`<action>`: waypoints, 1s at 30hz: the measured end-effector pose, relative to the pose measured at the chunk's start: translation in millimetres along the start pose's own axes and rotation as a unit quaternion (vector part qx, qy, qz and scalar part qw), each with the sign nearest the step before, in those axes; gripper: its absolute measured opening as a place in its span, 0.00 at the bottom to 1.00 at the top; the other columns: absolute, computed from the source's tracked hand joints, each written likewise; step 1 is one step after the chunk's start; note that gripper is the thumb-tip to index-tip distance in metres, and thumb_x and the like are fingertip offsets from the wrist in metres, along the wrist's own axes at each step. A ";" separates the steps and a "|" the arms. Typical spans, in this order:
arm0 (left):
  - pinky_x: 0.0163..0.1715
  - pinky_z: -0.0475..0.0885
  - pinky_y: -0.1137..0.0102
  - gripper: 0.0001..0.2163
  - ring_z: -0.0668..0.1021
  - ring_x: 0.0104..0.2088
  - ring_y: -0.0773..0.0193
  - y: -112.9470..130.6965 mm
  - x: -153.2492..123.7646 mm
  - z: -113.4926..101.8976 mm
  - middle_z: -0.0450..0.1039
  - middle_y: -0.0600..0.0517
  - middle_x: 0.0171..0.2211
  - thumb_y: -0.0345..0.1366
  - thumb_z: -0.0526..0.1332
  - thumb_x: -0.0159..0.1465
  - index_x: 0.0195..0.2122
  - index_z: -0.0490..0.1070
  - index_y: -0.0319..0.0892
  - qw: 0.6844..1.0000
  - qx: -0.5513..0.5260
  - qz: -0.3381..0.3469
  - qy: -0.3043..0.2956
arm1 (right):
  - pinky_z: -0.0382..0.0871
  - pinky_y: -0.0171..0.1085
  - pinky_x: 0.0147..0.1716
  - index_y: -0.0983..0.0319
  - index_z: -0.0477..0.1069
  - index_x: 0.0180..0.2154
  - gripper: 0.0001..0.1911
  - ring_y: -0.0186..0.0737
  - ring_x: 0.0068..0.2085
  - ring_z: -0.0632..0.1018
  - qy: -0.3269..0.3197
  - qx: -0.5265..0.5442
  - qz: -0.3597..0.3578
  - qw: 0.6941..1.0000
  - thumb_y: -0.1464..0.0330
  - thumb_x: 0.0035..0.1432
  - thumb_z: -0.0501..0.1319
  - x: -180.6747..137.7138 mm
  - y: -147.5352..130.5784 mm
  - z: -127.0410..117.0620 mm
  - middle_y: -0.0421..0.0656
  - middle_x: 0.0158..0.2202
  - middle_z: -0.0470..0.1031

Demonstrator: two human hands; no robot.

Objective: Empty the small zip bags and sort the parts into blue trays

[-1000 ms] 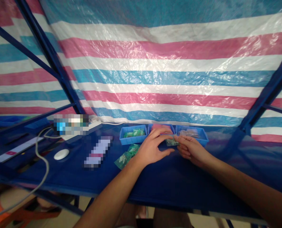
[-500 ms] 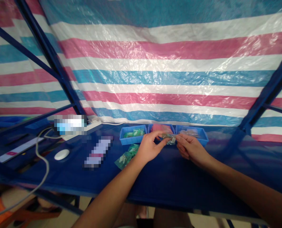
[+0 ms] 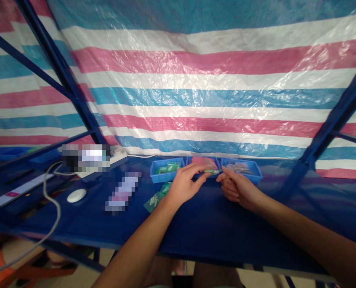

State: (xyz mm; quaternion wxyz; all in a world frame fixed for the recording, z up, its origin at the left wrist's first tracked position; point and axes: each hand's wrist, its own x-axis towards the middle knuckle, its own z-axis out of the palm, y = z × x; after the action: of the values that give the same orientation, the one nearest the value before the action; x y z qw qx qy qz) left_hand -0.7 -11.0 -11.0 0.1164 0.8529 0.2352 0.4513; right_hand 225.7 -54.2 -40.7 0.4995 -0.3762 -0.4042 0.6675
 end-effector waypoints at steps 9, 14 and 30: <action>0.43 0.75 0.66 0.13 0.81 0.33 0.59 -60.2 -3.6 -74.0 0.81 0.52 0.35 0.40 0.60 0.70 0.52 0.78 0.45 0.940 0.203 -0.260 0.082 | 0.50 0.30 0.14 0.63 0.77 0.40 0.24 0.28 0.17 0.57 -0.021 -0.063 -0.033 0.997 0.47 0.63 0.68 0.0 6.4 3.0 0.30 0.18 0.58; 0.53 0.74 0.59 0.13 0.81 0.47 0.50 -76.7 -13.6 -89.0 0.82 0.47 0.41 0.37 0.61 0.66 0.48 0.82 0.47 0.890 0.316 -0.325 0.036 | 0.56 0.32 0.17 0.61 0.76 0.42 0.23 0.30 0.18 0.63 -0.057 -0.211 -0.052 0.974 0.47 0.68 0.63 -4.1 13.0 3.4 0.32 0.20 0.63; 0.62 0.69 0.48 0.10 0.73 0.57 0.47 -56.1 -9.1 -58.7 0.76 0.45 0.52 0.30 0.60 0.68 0.45 0.80 0.45 0.944 0.286 -0.115 0.118 | 0.55 0.55 0.74 0.64 0.59 0.74 0.37 0.56 0.76 0.59 -0.317 -0.619 -0.376 0.612 0.52 0.73 0.60 9.5 26.1 78.9 0.58 0.74 0.61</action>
State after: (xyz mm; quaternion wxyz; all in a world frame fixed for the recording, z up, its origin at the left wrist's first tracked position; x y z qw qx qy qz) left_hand -70.1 31.9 -7.4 -0.1098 0.7583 0.4627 0.4460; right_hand 142.7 -62.4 -34.7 0.1956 -0.1767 -0.9604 0.0898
